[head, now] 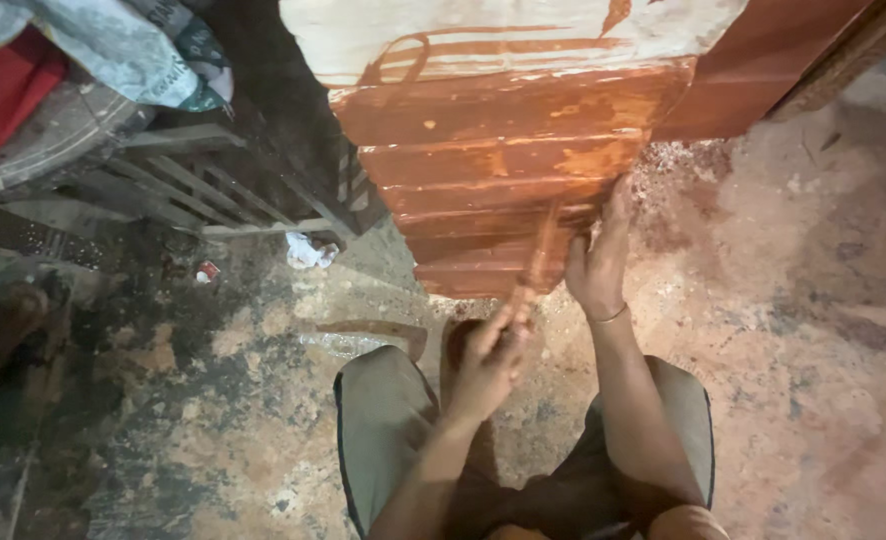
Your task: The person paints the lower section of a wooden furniture piece with reddish-brown paint using a brush. They repeatedly dip the brush into a small container and apply paint to the grooved surface.
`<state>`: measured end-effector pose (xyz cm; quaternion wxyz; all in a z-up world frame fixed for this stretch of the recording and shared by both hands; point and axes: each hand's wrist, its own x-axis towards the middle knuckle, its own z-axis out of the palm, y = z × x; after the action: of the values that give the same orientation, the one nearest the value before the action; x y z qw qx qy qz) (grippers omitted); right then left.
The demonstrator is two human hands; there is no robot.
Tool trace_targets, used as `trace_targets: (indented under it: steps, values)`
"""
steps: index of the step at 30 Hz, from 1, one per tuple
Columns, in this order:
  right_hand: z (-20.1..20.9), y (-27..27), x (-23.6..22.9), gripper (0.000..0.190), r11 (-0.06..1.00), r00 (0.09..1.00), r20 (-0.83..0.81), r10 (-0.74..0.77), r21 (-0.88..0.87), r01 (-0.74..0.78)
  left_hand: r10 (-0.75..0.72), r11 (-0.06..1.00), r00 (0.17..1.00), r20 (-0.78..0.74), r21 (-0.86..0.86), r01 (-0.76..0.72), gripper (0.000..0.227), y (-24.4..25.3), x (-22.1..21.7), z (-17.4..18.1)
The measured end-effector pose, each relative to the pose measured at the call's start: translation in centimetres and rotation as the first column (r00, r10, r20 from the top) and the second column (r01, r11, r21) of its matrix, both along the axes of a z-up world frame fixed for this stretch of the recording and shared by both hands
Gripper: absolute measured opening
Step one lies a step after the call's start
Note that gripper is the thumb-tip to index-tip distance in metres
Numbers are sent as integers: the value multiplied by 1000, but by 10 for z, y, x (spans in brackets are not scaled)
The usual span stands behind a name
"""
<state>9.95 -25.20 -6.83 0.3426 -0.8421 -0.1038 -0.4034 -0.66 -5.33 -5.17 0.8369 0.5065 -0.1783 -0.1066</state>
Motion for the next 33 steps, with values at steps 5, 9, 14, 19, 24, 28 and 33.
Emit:
trace_targets:
  steps: [5,9,14,19,24,28,33]
  values:
    - [-7,-24,-6,69,946,979,-82,188,283,-158,475,877,866,-155,5,-480,47,19,-4,-2]
    - [-6,-38,-8,46,969,980,-101,170,200,-147,646,735,729,-229,-74,-674,50,29,-1,-4]
    - [-6,-41,-6,75,841,912,20,410,377,-387,510,857,809,-291,87,-509,61,-5,-3,-21]
    - [-8,-46,-6,83,841,925,-47,378,436,-321,265,912,930,256,245,-328,52,-73,-7,-47]
    - [-2,-49,-8,84,838,917,-49,396,428,-339,-74,975,997,28,213,67,57,-79,-3,-53]
    - [9,-44,-12,85,745,861,-78,503,545,-386,170,983,967,-189,105,-152,53,-53,5,-34]
    - [16,-43,-15,83,768,859,-120,498,522,-372,442,876,807,-391,-6,-482,56,-25,-7,-12]
